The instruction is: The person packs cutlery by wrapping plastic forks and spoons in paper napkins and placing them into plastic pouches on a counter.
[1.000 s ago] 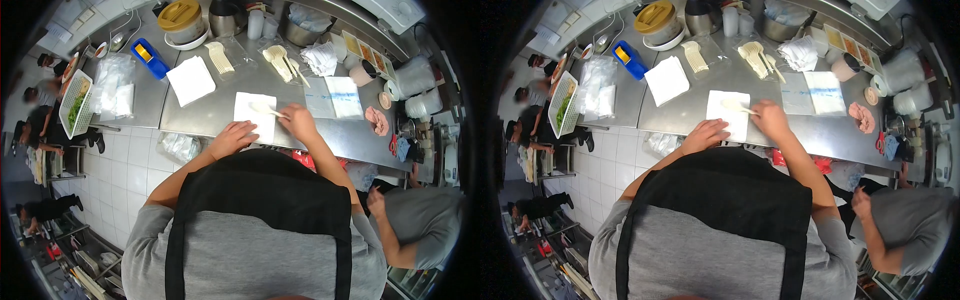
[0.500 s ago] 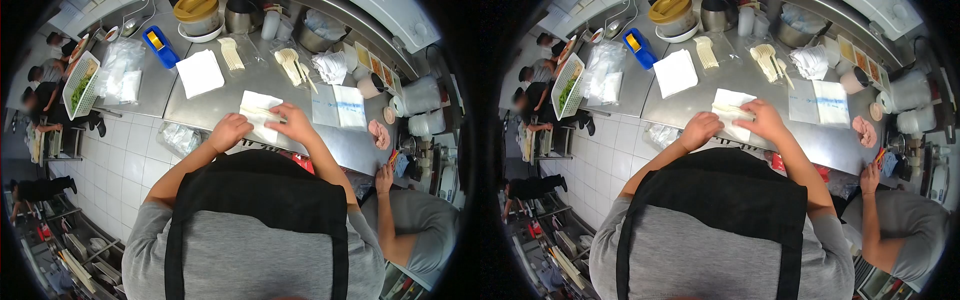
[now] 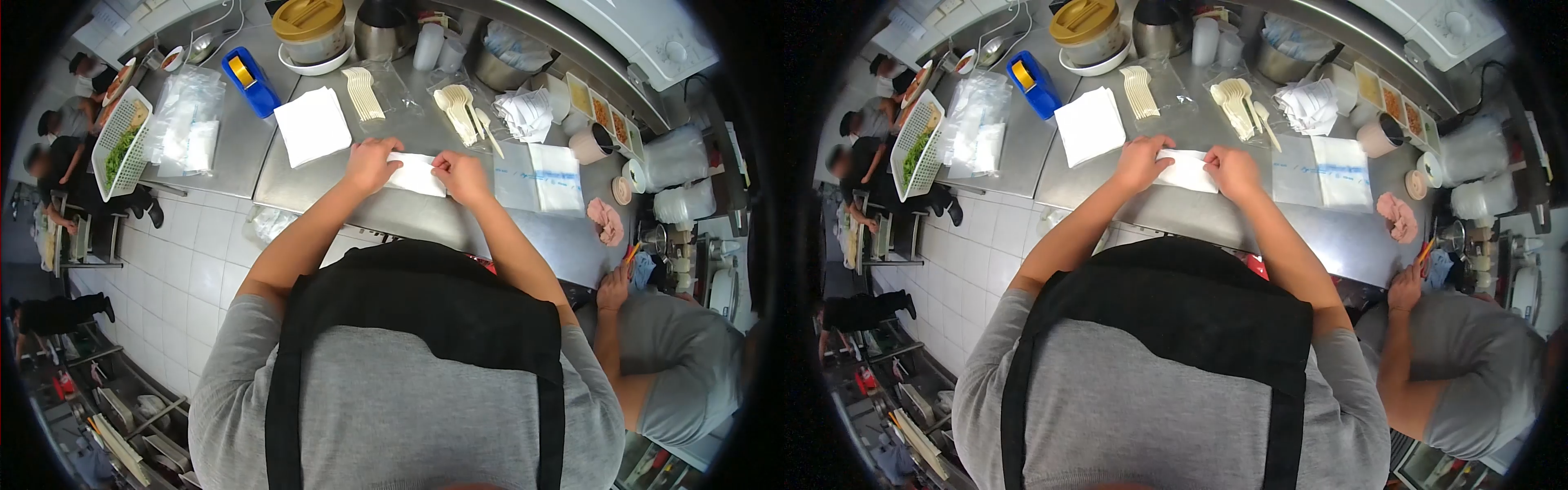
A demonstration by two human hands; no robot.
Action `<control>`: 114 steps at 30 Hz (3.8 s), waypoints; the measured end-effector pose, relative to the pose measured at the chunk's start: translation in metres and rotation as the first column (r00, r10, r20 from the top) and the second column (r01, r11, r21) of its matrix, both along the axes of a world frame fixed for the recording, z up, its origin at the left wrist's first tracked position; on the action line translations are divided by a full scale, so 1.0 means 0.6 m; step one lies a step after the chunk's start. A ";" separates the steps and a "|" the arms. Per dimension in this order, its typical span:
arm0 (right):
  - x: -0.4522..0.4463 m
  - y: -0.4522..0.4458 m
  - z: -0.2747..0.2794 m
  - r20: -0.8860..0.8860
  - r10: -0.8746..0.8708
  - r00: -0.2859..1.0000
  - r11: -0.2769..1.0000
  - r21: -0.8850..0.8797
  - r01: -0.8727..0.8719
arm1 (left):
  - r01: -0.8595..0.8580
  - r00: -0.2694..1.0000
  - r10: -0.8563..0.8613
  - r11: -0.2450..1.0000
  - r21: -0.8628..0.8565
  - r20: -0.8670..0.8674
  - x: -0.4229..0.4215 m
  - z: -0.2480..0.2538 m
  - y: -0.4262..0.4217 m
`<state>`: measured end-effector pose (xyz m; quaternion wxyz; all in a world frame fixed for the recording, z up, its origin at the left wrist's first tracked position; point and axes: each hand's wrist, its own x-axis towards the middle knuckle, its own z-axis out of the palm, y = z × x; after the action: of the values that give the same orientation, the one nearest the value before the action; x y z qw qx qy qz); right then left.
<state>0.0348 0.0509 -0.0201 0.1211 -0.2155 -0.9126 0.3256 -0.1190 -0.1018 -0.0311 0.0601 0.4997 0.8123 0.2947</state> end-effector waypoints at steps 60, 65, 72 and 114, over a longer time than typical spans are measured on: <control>0.418 0.302 -0.003 -0.251 -0.535 0.807 0.844 -0.216 0.492 | 0.505 0.685 -0.647 0.753 0.422 0.334 0.418 -0.013 0.378; 0.354 0.280 -0.005 -0.290 -0.434 0.853 0.899 -0.196 0.392 | 0.106 0.394 -0.444 0.892 0.440 0.805 0.410 -0.018 0.365; 0.352 0.263 -0.001 -0.312 -0.287 0.906 0.936 -0.294 0.195 | -0.033 0.391 -0.261 0.954 0.297 0.883 0.394 -0.020 0.363; 0.412 0.268 -0.024 -0.283 -0.296 0.912 0.947 0.036 0.318 | 0.366 0.928 -0.343 0.910 0.193 -0.145 0.367 0.042 0.276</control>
<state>0.2821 0.2118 -0.0343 0.3044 -0.3039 -0.8543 0.2918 0.1012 0.0638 -0.0056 0.0140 0.6576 0.6730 0.3382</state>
